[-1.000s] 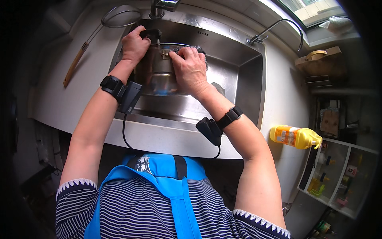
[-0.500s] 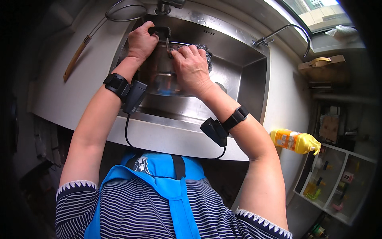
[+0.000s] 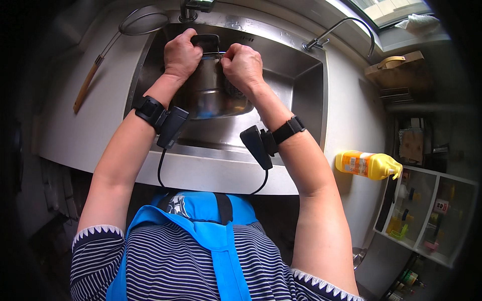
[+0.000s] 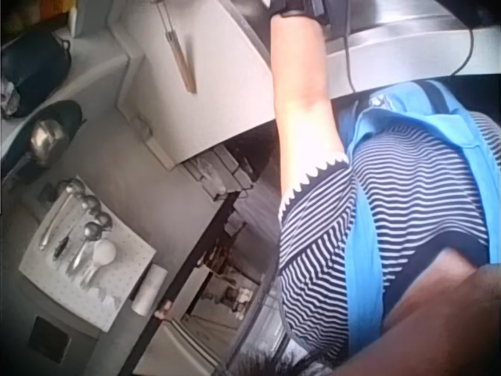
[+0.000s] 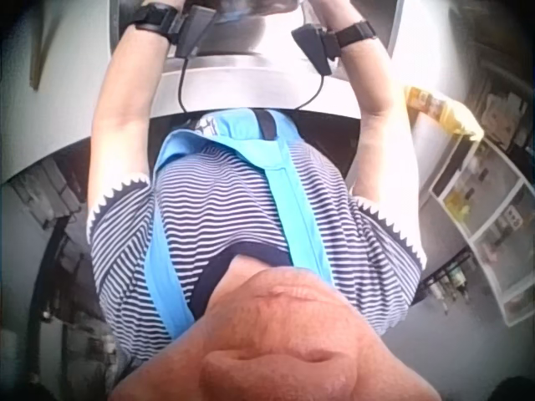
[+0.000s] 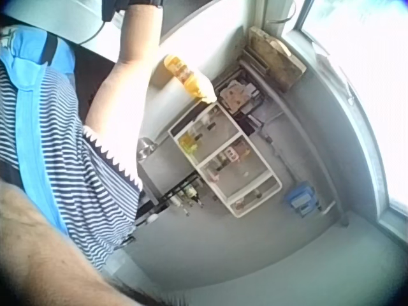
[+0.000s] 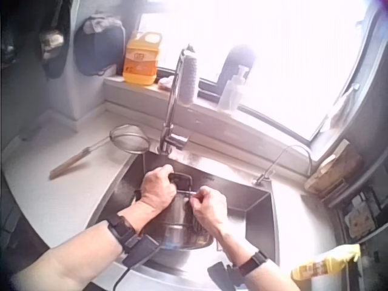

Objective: Washing a large metal pot with a steel wool pad in a kitchen sink.

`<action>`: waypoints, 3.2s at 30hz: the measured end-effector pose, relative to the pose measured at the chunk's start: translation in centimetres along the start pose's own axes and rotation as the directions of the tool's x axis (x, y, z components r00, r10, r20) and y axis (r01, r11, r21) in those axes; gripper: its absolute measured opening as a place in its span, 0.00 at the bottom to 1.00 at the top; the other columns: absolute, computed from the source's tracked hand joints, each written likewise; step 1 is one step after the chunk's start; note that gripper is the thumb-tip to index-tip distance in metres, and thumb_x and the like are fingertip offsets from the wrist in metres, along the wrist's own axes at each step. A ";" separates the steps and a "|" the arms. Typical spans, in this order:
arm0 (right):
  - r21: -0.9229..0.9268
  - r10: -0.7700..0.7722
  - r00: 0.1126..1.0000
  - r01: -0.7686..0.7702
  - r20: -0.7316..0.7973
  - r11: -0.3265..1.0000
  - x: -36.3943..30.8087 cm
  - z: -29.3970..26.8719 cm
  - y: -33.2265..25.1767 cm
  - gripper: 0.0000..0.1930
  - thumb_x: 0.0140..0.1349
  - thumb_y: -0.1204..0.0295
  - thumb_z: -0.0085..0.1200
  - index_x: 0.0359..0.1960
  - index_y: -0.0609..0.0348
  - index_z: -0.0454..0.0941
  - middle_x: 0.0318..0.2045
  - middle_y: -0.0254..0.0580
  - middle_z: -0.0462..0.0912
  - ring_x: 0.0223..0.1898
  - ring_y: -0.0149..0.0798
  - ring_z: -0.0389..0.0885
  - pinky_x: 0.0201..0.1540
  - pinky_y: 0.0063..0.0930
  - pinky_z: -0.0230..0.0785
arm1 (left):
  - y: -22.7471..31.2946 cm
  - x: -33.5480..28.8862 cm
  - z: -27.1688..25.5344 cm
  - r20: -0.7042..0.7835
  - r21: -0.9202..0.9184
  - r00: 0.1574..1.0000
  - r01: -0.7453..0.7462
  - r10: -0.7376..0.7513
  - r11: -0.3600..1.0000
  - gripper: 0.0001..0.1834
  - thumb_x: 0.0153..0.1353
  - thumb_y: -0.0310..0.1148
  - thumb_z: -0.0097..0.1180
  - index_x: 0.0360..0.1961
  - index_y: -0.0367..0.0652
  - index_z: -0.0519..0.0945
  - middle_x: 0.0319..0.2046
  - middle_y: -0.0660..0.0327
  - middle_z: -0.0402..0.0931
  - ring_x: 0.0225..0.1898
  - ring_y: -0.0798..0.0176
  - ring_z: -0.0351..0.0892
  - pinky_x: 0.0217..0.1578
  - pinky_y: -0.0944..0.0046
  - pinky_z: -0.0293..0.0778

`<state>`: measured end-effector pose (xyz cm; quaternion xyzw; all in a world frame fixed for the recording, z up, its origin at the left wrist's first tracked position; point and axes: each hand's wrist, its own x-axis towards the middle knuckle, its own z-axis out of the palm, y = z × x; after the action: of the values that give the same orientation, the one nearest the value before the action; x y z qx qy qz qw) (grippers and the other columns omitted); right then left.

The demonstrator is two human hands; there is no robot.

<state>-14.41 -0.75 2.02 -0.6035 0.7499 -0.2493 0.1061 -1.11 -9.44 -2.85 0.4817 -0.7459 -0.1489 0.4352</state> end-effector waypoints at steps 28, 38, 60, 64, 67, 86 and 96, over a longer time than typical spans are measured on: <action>0.022 -0.327 0.921 0.339 -0.212 0.941 -2.1 1.6 1.6 0.03 0.51 0.74 0.57 0.26 0.58 0.77 0.25 0.42 0.77 0.30 0.45 0.78 0.34 0.34 0.70 | 0.0 -0.2 -1.1 0.062 -0.048 0.998 0.030 -0.027 0.998 0.12 0.44 0.28 0.56 0.34 0.46 0.79 0.24 0.53 0.79 0.30 0.48 0.79 0.34 0.56 0.76; 0.099 -0.001 0.986 0.018 -0.166 0.995 -3.8 1.1 5.3 0.07 0.55 0.70 0.53 0.26 0.61 0.75 0.26 0.50 0.79 0.31 0.51 0.79 0.37 0.39 0.70 | -0.3 -0.4 -1.2 0.047 -0.064 0.996 0.078 -0.075 0.995 0.07 0.46 0.30 0.56 0.29 0.45 0.78 0.21 0.52 0.76 0.28 0.46 0.78 0.31 0.56 0.74; 0.231 -0.099 0.995 0.102 -0.021 0.968 -4.8 1.0 0.3 0.11 0.60 0.70 0.51 0.39 0.62 0.80 0.31 0.50 0.82 0.33 0.44 0.82 0.39 0.31 0.73 | 4.9 -8.1 -7.0 0.469 -0.215 0.877 -0.004 0.107 0.977 0.22 0.45 0.37 0.66 0.40 0.37 0.77 0.32 0.57 0.75 0.28 0.64 0.76 0.32 0.66 0.74; 0.366 -0.118 0.981 0.053 0.156 0.929 -3.4 -0.6 0.6 0.09 0.59 0.74 0.52 0.39 0.63 0.80 0.27 0.45 0.83 0.32 0.31 0.82 0.37 0.22 0.74 | 3.7 -7.1 -5.6 0.409 -0.231 0.911 0.044 0.056 0.972 0.18 0.43 0.33 0.61 0.38 0.39 0.78 0.30 0.56 0.76 0.30 0.58 0.77 0.35 0.63 0.74; 0.189 -0.205 0.958 0.243 -0.203 0.951 -1.3 -1.0 2.2 0.09 0.57 0.71 0.53 0.38 0.59 0.80 0.33 0.46 0.81 0.36 0.47 0.81 0.41 0.34 0.73 | 4.0 -6.8 -5.6 0.466 -0.155 0.880 -0.018 0.089 0.988 0.15 0.43 0.31 0.57 0.35 0.42 0.80 0.29 0.56 0.74 0.31 0.55 0.77 0.35 0.61 0.74; 0.461 -0.009 0.992 -0.049 0.123 0.886 -0.5 3.6 7.1 0.20 0.61 0.53 0.54 0.26 0.59 0.79 0.15 0.40 0.73 0.20 0.28 0.68 0.25 0.27 0.65 | 3.2 -1.9 -6.4 0.405 0.261 0.872 -0.396 0.273 0.880 0.14 0.45 0.23 0.53 0.35 0.42 0.82 0.40 0.58 0.72 0.45 0.53 0.70 0.48 0.58 0.70; 0.395 -0.001 0.995 -0.037 0.096 0.918 -0.3 3.0 5.7 0.20 0.59 0.52 0.55 0.28 0.59 0.81 0.18 0.47 0.77 0.20 0.35 0.75 0.27 0.31 0.68 | 3.3 -1.6 -5.5 0.385 0.156 0.863 -0.411 0.327 0.898 0.10 0.49 0.27 0.58 0.34 0.40 0.82 0.43 0.54 0.72 0.45 0.52 0.70 0.46 0.59 0.71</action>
<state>-17.85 -0.31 -3.42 -0.5736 0.6837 -0.3662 0.2636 1.51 -5.33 1.61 0.3424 -0.9020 -0.0569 0.2567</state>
